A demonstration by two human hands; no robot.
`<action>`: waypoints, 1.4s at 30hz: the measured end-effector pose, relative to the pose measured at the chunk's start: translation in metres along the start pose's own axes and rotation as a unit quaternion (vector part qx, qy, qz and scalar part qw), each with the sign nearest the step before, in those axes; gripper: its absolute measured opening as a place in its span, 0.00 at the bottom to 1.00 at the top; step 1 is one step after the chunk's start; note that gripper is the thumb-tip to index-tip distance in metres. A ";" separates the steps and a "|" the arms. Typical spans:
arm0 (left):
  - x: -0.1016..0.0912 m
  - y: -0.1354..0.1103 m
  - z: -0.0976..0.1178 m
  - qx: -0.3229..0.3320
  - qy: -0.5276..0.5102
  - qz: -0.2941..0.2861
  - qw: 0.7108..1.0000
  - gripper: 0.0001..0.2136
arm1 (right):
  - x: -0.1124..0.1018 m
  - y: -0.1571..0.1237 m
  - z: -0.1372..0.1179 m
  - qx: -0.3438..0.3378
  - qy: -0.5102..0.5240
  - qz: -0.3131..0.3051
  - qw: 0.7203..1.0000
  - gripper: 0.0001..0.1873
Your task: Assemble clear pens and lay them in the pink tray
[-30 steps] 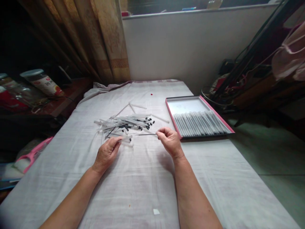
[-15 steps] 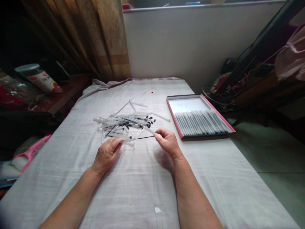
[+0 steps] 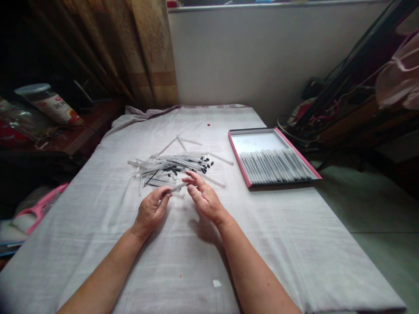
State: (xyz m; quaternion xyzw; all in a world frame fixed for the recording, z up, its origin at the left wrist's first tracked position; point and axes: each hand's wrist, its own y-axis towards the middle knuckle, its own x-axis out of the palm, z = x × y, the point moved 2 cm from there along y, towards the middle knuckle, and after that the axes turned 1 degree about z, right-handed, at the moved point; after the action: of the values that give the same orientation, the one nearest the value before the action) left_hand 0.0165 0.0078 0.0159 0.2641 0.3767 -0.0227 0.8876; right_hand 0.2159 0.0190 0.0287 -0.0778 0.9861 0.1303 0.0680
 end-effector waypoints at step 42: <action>0.001 -0.002 -0.007 -0.014 -0.021 -0.058 0.998 0.09 | 0.003 -0.010 0.019 0.087 0.010 0.106 0.990 0.11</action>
State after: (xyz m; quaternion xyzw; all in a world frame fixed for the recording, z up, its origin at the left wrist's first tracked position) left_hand 0.0124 0.0102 0.0101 0.2291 0.3734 -0.0746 0.8959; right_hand 0.2167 0.0144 0.0076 0.0324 0.9970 0.0498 0.0500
